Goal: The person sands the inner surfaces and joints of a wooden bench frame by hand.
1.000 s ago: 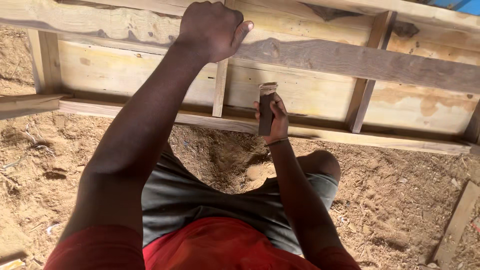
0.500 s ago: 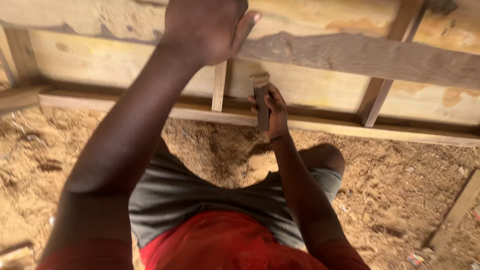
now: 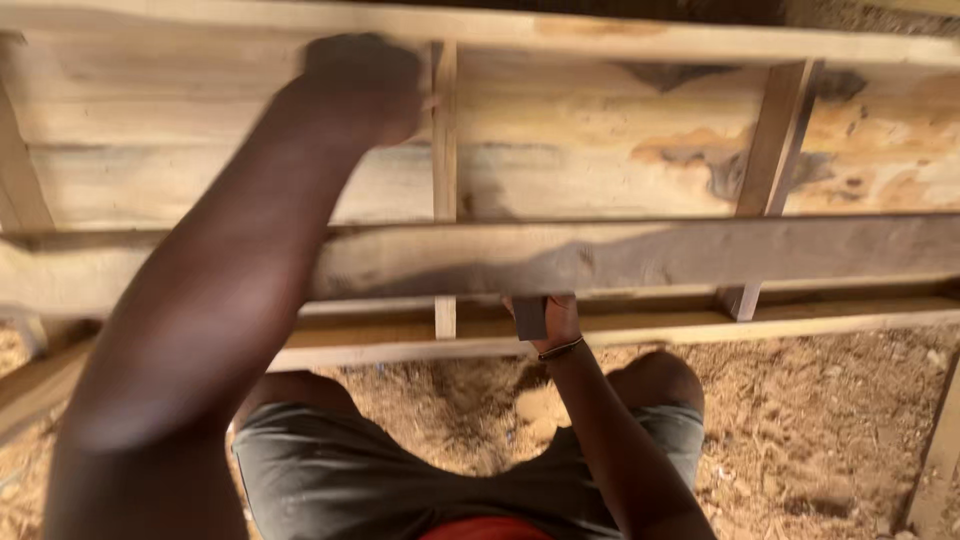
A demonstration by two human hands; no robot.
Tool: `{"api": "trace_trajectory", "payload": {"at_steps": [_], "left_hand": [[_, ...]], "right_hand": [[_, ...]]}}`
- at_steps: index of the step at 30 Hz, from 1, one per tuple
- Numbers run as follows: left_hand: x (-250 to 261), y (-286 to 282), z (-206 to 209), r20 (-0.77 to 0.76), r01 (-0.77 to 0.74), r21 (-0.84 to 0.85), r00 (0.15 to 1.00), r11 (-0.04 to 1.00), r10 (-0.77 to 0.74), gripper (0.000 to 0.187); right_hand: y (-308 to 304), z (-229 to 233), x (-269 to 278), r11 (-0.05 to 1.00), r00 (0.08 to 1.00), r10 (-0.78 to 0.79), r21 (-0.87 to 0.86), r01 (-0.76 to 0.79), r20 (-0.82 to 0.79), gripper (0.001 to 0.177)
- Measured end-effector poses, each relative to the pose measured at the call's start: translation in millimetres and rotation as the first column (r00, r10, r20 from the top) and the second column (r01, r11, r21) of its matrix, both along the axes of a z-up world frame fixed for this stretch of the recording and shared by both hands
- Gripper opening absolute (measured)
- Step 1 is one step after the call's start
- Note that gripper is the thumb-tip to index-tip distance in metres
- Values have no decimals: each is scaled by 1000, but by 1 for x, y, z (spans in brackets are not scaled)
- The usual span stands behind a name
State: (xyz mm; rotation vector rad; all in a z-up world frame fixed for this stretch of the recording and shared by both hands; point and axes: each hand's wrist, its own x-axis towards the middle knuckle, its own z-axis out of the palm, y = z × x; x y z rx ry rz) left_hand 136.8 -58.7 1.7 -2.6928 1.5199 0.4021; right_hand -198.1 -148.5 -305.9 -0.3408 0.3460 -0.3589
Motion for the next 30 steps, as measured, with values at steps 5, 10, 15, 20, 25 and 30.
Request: {"api": "trace_trajectory", "payload": {"at_steps": [5, 10, 15, 20, 25, 30], "left_hand": [[-4, 13, 19, 55, -66, -37, 996, 997, 68, 27], [-16, 14, 37, -2, -94, 188, 995, 978, 96, 24], [-20, 10, 36, 31, -48, 137, 999, 989, 44, 27], [-15, 11, 32, 1, -51, 161, 999, 986, 52, 26], [-9, 9, 27, -1, -127, 210, 991, 969, 130, 25], [-5, 8, 30, -25, -146, 224, 987, 964, 156, 23]], "right_hand": [[-25, 51, 86, 978, 985, -1, -205, 37, 172, 40], [-77, 86, 159, 986, 953, 148, 36, -163, 263, 52], [-87, 74, 191, 931, 1000, -5, -365, 15, 30, 53], [-78, 106, 219, -323, 870, -487, -941, -105, 71, 37], [-56, 154, 235, -578, 790, -576, -579, -575, -210, 23], [-75, 159, 250, -699, 842, -508, -485, -526, -181, 28]]}}
